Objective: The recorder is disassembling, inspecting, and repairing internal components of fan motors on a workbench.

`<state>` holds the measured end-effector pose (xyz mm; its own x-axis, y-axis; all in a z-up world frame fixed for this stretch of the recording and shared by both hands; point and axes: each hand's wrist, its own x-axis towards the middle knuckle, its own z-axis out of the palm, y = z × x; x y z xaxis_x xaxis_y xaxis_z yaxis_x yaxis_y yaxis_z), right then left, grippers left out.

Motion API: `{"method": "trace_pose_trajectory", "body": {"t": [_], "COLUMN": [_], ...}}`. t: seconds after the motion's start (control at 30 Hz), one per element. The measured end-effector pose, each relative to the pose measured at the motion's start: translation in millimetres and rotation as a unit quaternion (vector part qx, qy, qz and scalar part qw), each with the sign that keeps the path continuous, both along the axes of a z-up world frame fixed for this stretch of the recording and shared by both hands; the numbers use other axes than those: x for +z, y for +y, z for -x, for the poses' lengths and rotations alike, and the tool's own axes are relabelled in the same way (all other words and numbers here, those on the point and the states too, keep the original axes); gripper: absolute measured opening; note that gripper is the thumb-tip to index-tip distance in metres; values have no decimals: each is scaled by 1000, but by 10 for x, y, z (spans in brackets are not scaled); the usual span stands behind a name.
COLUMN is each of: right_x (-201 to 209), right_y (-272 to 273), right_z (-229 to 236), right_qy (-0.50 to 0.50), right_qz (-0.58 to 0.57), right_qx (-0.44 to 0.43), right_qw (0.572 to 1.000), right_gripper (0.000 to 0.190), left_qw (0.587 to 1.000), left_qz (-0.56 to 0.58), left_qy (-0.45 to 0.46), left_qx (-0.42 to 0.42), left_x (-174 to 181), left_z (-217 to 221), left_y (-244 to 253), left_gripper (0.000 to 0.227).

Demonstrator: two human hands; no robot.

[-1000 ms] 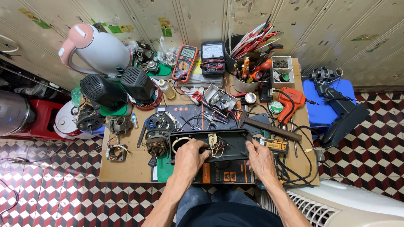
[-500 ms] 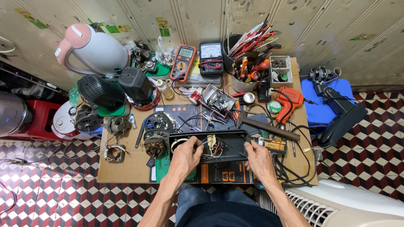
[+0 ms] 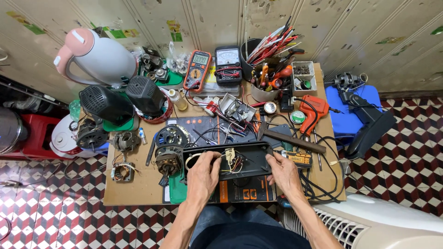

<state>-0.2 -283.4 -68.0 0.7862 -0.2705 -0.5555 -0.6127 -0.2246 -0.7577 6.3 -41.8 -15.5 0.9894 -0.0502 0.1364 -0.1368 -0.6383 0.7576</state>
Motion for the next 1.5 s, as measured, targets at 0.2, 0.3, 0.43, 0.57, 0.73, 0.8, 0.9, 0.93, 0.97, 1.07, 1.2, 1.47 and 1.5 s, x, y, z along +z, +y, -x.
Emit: {"method": "trace_pose_trajectory", "body": {"t": [0.2,0.3,0.43,0.57,0.73,0.8,0.9,0.93,0.97,1.07,1.2,1.47,1.5], "right_x": [40,72,31,120,135,174,-34,-176,-324,-734,-1107,-1104,-1138], "right_y": [60,95,132,152,16,-128,-540,-725,-910,-1339,-1347,-244,-184], "right_z": [15,33,57,71,42,15,74,83,93,176,157,36,44], "right_qy": [-4,-7,-9,-11,-20,-34,-51,-48,-48,-39,16,114,99], "right_qz": [-33,-31,-12,-27,-140,-205,-169,-174,-138,-90,-112,-4,47], "right_qx": [-43,-56,-80,-95,-75,-82,-153,-152,-198,-242,-123,257,316], "right_qw": [999,998,997,995,987,975,972,972,969,965,986,960,942], "right_gripper": [56,61,64,67,69,66,60,60,55,51,48,58,54], "left_qw": [1000,996,995,980,979,977,969,967,962,957,958,963,964], "left_qz": [-28,-71,-93,-152,-145,-139,-135,-140,-142,-113,-15,-27,-28], "left_qy": [6,59,24,126,141,151,193,196,218,250,252,213,202], "left_qx": [-7,10,-5,10,38,65,79,80,81,98,136,166,168], "left_x": [299,272,147,287,166,91,217,262,304,334,435,497,497], "left_z": [48,-4,-77,-152,-156,-140,-174,-206,-238,-299,-384,-422,-419], "left_y": [-72,-98,-61,-63,67,103,102,128,149,206,242,186,177], "left_gripper": [17,24,25,22,23,22,23,23,24,26,26,26,26]}}
